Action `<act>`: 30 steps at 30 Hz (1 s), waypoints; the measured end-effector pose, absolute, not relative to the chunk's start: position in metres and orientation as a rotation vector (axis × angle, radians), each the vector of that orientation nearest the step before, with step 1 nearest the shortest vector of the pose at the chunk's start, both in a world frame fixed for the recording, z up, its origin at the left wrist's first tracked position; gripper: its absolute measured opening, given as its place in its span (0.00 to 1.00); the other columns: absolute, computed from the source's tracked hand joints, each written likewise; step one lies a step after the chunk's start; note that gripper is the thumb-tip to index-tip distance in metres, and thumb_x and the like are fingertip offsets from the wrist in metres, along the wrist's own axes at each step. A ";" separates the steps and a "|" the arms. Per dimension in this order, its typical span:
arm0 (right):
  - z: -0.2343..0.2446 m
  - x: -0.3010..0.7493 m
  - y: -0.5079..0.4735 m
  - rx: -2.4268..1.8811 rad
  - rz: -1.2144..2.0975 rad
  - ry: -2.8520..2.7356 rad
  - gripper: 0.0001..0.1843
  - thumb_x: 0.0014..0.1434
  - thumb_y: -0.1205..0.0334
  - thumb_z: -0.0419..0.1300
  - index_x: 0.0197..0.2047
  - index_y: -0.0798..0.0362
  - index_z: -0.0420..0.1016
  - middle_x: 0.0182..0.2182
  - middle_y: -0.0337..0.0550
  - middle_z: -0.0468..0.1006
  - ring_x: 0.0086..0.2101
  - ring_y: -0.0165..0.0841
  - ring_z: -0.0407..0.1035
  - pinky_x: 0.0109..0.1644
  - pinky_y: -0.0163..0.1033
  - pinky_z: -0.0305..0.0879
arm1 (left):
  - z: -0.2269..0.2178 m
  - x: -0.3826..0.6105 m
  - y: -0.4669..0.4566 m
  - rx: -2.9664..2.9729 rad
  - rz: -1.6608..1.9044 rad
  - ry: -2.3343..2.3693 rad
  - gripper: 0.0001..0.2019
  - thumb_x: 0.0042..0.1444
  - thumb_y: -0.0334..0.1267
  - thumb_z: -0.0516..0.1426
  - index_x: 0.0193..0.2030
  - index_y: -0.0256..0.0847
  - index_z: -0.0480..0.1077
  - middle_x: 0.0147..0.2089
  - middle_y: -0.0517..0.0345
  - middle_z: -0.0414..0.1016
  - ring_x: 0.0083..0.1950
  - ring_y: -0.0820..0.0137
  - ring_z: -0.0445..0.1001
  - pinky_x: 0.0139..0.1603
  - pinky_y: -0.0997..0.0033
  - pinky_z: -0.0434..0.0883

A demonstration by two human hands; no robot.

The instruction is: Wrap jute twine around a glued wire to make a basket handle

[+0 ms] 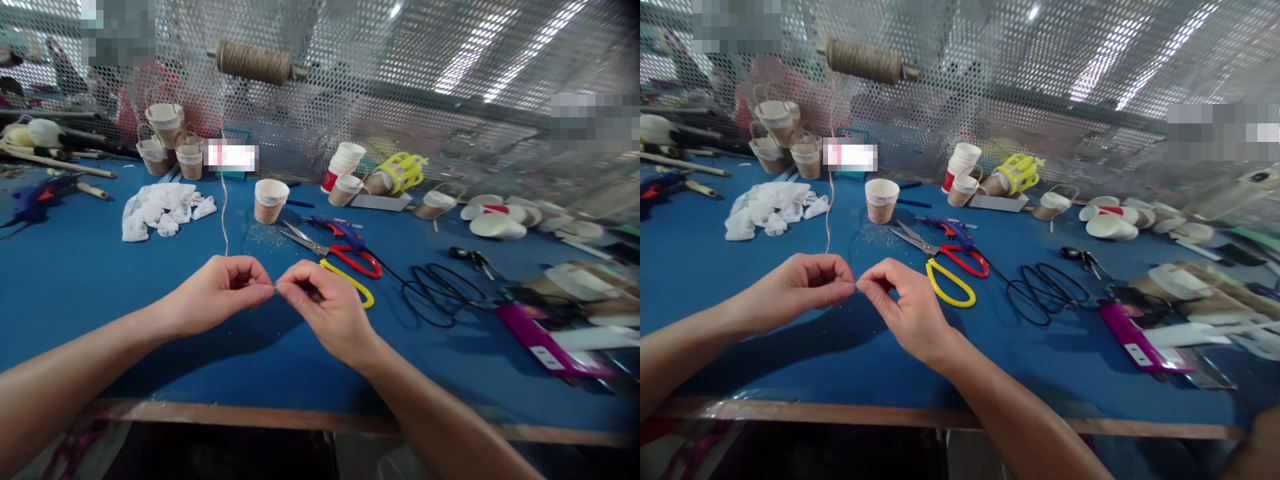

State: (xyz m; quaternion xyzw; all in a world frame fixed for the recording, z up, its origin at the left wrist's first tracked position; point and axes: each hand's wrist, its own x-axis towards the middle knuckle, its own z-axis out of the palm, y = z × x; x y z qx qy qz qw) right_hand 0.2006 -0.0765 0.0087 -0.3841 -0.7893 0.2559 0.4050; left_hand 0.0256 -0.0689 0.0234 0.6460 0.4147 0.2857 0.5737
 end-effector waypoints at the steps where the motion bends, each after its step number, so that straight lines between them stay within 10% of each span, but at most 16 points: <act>1: 0.008 0.201 -0.076 -0.991 0.724 -1.934 0.02 0.55 0.65 0.57 0.32 0.53 0.66 0.26 0.37 0.70 0.27 0.26 0.65 0.32 0.32 0.63 | 0.024 0.026 -0.069 1.500 0.670 0.967 0.08 0.50 0.38 0.55 0.28 0.35 0.65 0.21 0.67 0.60 0.22 0.81 0.56 0.22 0.79 0.54; 30: 0.016 0.198 -0.075 -1.040 1.269 -1.525 0.06 0.52 0.64 0.59 0.28 0.56 0.64 0.22 0.34 0.68 0.21 0.22 0.64 0.27 0.31 0.64 | 0.015 0.022 -0.060 0.905 0.571 0.742 0.08 0.49 0.36 0.57 0.24 0.34 0.64 0.18 0.65 0.61 0.17 0.84 0.50 0.18 0.82 0.50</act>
